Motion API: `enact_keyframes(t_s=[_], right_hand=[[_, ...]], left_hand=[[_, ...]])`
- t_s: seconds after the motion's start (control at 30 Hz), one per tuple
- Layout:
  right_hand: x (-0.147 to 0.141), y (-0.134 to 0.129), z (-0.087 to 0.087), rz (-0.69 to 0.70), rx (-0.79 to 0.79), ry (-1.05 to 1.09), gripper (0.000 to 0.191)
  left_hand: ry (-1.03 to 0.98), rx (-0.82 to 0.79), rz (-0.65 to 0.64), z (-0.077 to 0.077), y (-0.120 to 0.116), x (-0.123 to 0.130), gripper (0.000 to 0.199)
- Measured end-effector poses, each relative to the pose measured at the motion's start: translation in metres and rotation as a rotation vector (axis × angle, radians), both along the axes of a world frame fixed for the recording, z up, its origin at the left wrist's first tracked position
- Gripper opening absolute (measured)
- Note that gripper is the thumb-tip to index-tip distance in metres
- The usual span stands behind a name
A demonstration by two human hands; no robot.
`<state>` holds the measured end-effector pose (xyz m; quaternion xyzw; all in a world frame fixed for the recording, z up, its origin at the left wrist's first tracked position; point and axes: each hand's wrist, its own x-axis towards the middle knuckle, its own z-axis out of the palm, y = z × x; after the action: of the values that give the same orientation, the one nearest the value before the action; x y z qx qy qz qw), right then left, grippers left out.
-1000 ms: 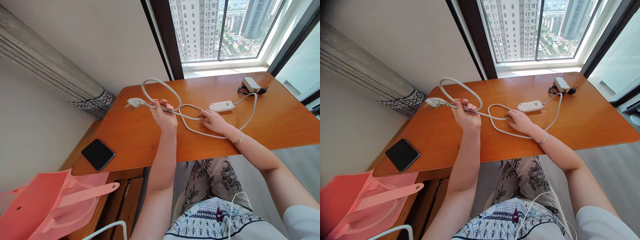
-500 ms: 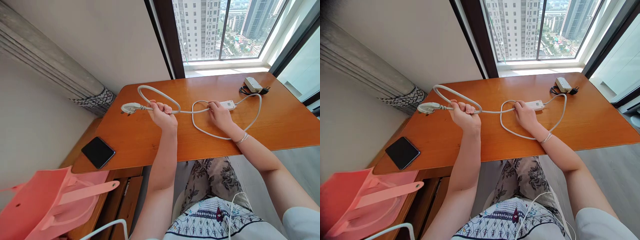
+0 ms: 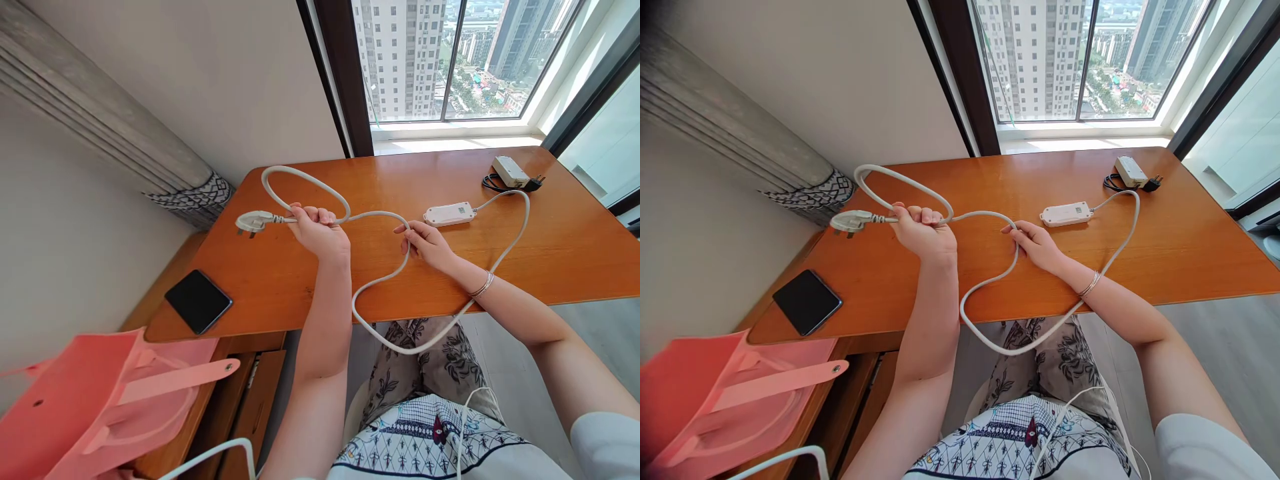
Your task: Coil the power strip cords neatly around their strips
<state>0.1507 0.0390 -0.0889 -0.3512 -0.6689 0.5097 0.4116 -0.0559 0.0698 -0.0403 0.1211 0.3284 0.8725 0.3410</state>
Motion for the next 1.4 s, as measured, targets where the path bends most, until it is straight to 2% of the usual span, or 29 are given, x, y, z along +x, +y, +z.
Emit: enact_keyframes(t_s=[0.07, 0.23, 0.33, 0.43, 0.53, 0.63, 0.7, 0.8, 0.87, 0.93, 1.0, 1.07, 1.17, 1.27, 1.4], right_hand=[[0.006, -0.002, 0.008, 0.02, 0.043, -0.09, 0.051], [0.027, -0.001, 0.03, 0.069, 0.32, -0.498, 0.034], [0.033, -0.002, 0.039, 0.153, 0.361, -0.727, 0.031], [0.033, -0.005, 0.044, 0.178, 0.354, -0.805, 0.028], [0.036, -0.01, 0.049, 0.203, 0.283, -0.789, 0.022], [0.045, -0.013, 0.052, 0.281, 0.132, -0.74, 0.017], [0.053, -0.013, 0.053, 0.326, 0.026, -0.668, 0.024], [0.067, -0.012, 0.05, 0.39, -0.16, -0.569, 0.044], [0.076, -0.013, 0.048, 0.465, -0.288, -0.586, 0.053], [0.085, -0.017, 0.049, 0.499, -0.306, -0.686, 0.05], [0.092, -0.023, 0.053, 0.407, -0.142, -0.875, 0.034], [0.096, -0.03, 0.062, 0.169, 0.149, -1.123, 0.02], [0.096, -0.039, 0.078, -0.196, 0.543, -1.378, 0.027], [0.088, -0.039, 0.089, -0.375, 0.713, -1.328, 0.027], [0.069, -0.024, 0.088, -0.385, 0.751, -0.964, 0.029]], left_hand=[[0.048, -0.018, 0.043, -0.001, 0.002, -0.001, 0.018], [0.259, -0.011, 0.082, -0.007, 0.003, 0.006, 0.016], [0.396, -0.036, 0.059, -0.013, 0.006, 0.01, 0.018], [0.469, -0.067, 0.031, -0.019, 0.011, 0.009, 0.021], [0.486, -0.081, 0.02, -0.022, 0.015, 0.006, 0.023], [0.462, -0.126, 0.001, -0.02, 0.017, 0.004, 0.019], [0.438, -0.158, -0.035, -0.017, 0.017, 0.003, 0.014], [0.415, -0.191, -0.128, -0.014, 0.015, 0.005, 0.016], [0.416, -0.228, -0.217, -0.012, 0.014, 0.006, 0.018], [0.434, -0.297, -0.333, -0.011, 0.012, 0.009, 0.02], [0.468, -0.384, -0.454, -0.01, 0.011, 0.011, 0.021], [0.51, -0.452, -0.565, -0.009, 0.009, 0.014, 0.022], [0.539, -0.48, -0.693, -0.01, 0.007, 0.016, 0.02], [0.527, -0.468, -0.798, -0.011, 0.006, 0.017, 0.02], [0.518, -0.483, -0.977, -0.013, 0.003, 0.023, 0.024]])
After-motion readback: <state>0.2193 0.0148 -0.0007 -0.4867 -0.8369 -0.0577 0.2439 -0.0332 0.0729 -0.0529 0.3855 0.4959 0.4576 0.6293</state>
